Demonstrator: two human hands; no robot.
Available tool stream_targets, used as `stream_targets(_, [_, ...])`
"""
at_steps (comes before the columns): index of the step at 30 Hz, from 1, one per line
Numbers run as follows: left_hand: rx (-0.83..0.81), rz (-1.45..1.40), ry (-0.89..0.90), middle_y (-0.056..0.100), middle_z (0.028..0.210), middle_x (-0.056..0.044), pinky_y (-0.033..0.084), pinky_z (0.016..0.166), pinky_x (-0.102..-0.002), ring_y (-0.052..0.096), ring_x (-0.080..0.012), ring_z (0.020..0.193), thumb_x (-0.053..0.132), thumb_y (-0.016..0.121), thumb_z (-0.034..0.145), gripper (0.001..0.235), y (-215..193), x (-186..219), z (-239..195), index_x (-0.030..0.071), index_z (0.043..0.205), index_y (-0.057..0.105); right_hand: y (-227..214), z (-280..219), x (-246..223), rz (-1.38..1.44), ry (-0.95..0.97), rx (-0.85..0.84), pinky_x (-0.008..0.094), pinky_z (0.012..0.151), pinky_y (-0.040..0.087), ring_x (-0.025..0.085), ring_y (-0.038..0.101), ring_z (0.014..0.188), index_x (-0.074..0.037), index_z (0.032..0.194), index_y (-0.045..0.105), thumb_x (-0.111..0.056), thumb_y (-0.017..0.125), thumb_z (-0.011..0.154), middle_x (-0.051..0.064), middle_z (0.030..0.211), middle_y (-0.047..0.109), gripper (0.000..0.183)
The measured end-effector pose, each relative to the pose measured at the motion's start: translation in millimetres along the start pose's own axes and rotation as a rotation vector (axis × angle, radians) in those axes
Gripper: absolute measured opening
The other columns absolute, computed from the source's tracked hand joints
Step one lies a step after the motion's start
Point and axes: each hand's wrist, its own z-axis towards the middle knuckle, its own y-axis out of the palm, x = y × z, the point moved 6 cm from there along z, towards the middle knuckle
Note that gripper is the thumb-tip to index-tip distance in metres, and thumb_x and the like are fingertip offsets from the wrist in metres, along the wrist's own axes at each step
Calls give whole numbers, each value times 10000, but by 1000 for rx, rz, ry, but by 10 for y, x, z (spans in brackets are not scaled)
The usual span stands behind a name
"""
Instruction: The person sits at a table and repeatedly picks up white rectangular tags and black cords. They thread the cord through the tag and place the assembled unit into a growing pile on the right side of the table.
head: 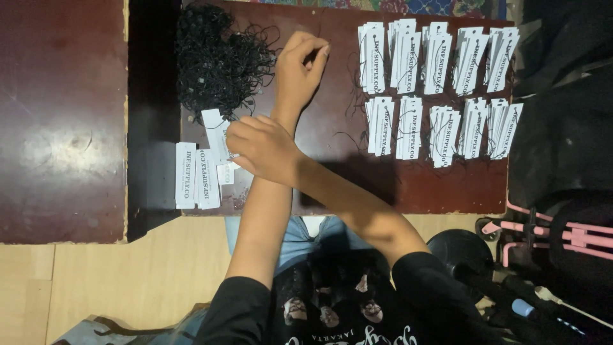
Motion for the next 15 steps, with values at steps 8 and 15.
stream_targets(8, [203, -136, -96, 682, 894, -6, 439, 692, -254, 537, -107, 779, 100, 677, 933, 88, 50, -335, 2, 120, 885, 747, -662, -3, 383, 620, 327, 490, 212, 585, 469, 126, 583, 732, -57, 922, 596, 41, 646, 953, 94, 1024, 700, 115])
stream_targets(15, [203, -230, -163, 717, 894, -16, 413, 589, -223, 491, -57, 658, 7, 665, 926, 154, -14, -389, -16, 60, 1019, 776, -1222, -299, 1053, -21, 469, 902, 270, 603, 438, 188, 565, 774, -56, 855, 614, 175, 611, 793, 73, 879, 553, 239])
